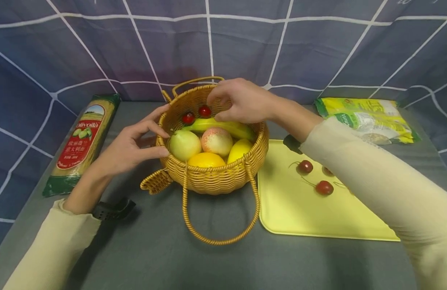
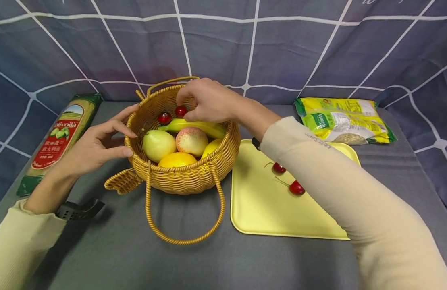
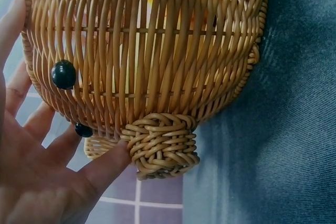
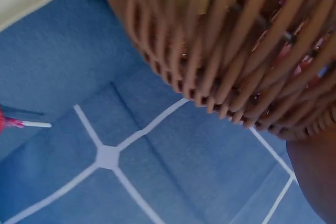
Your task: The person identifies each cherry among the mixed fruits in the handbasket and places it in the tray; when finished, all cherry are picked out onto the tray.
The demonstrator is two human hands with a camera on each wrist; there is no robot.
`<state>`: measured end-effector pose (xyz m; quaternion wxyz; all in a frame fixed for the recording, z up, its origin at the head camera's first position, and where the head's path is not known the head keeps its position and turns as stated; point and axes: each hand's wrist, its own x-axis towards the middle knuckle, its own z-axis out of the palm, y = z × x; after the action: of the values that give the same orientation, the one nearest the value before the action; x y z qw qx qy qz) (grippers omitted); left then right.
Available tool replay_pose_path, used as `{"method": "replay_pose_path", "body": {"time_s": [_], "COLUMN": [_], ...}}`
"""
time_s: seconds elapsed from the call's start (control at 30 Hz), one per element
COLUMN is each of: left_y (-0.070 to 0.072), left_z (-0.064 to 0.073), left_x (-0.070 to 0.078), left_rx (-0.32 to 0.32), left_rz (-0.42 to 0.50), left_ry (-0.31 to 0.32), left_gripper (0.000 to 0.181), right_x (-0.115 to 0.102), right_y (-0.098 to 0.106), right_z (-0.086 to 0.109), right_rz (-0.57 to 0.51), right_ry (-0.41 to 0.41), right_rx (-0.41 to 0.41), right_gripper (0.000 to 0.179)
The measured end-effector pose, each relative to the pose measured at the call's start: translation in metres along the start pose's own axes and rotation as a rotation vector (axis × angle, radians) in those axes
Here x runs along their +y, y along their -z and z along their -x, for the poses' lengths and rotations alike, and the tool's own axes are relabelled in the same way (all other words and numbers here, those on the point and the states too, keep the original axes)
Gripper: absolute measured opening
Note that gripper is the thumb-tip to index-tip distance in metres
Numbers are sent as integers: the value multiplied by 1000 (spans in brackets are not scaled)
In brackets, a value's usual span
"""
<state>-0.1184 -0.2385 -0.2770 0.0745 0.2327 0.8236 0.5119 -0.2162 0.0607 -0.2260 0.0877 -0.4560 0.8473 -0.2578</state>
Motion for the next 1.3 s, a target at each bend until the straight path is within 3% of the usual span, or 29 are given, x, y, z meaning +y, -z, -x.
{"method": "replay_pose_path", "body": {"time_s": [0.13, 0.3, 0.6, 0.97, 1.1, 1.3], "left_y": [-1, -1, -4, -2, -2, -3], "left_z": [1, 2, 4, 4, 2, 1], "left_x": [1, 1, 0, 2, 2, 1], "left_rx": [-6, -6, 5, 5, 1, 0], "left_rz": [7, 3, 9, -8, -1, 1], "left_ry": [-5, -7, -10, -17, -17, -22], "left_gripper": [23, 22, 22, 23, 22, 22], "right_x": [-2, 0, 5, 9, 10, 10], "right_y": [-2, -9, -24, -33, -33, -32], "right_z": [-20, -36, -39, -44, -43, -40], "right_rz": [86, 104, 104, 31, 24, 25], "right_ry": [-20, -40, -181, -295, -282, -211], "right_rx": [-130, -251, -261, -404, -386, -226], "right_gripper": [38, 43, 51, 69, 67, 49]}}
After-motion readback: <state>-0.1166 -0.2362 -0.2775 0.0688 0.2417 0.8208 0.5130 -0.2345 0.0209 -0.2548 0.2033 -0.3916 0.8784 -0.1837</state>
